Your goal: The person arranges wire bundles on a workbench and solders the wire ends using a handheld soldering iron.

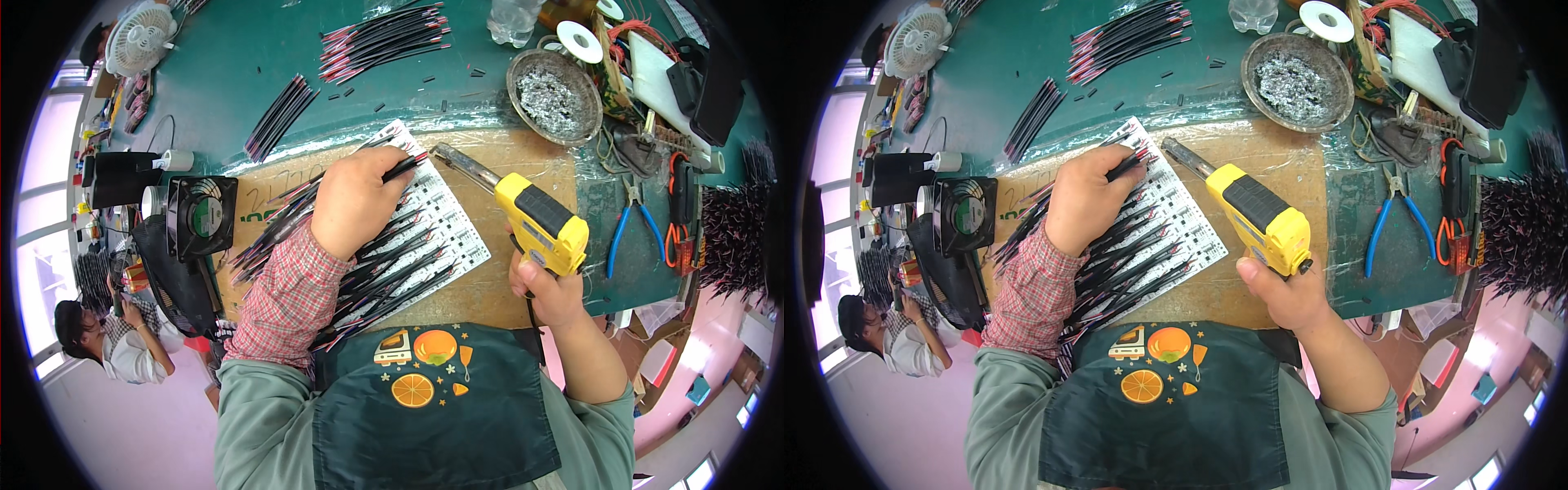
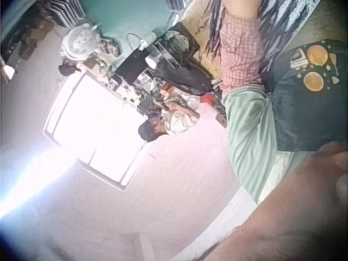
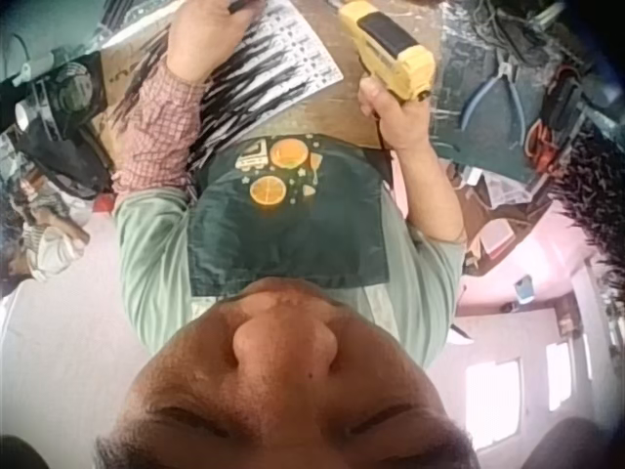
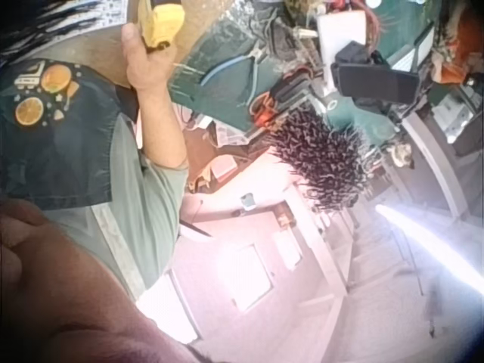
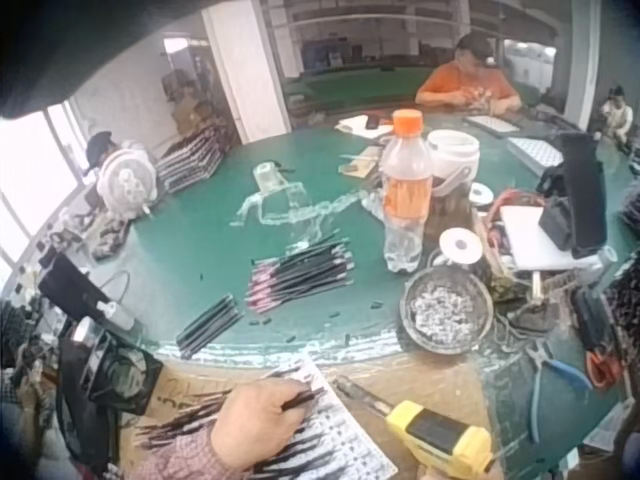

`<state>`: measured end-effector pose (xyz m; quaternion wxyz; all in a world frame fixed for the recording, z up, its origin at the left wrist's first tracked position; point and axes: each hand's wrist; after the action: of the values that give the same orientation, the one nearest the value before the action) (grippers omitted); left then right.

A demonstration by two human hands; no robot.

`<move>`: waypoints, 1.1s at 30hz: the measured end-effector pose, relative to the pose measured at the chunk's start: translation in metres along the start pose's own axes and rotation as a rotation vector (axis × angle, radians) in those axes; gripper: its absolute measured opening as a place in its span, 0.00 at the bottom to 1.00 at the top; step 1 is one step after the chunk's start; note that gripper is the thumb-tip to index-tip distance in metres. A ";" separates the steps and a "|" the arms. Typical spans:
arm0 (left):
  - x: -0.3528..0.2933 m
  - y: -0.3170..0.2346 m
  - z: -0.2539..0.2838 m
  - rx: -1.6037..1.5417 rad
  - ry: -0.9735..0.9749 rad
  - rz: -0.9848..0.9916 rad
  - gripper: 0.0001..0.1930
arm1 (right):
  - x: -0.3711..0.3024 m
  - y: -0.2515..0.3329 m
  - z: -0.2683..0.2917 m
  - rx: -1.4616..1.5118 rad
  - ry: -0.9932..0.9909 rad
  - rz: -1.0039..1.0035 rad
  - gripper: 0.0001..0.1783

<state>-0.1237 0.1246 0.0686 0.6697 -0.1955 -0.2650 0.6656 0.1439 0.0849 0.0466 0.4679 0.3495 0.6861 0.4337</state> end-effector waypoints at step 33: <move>-0.005 0.014 -0.009 0.117 -0.009 -0.031 0.10 | 0.003 -0.010 -0.007 0.001 0.019 -0.031 0.32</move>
<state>-0.1295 0.1215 0.0523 0.6891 -0.1486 -0.2317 0.6703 0.1361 0.0818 0.0380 0.4678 0.3349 0.6962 0.4293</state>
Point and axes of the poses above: each hand's wrist, its own x-axis towards the middle knuckle, its own z-axis out of the back of the hand, y = z × x, and after that the axes turned 4 degrees about -y, right-handed
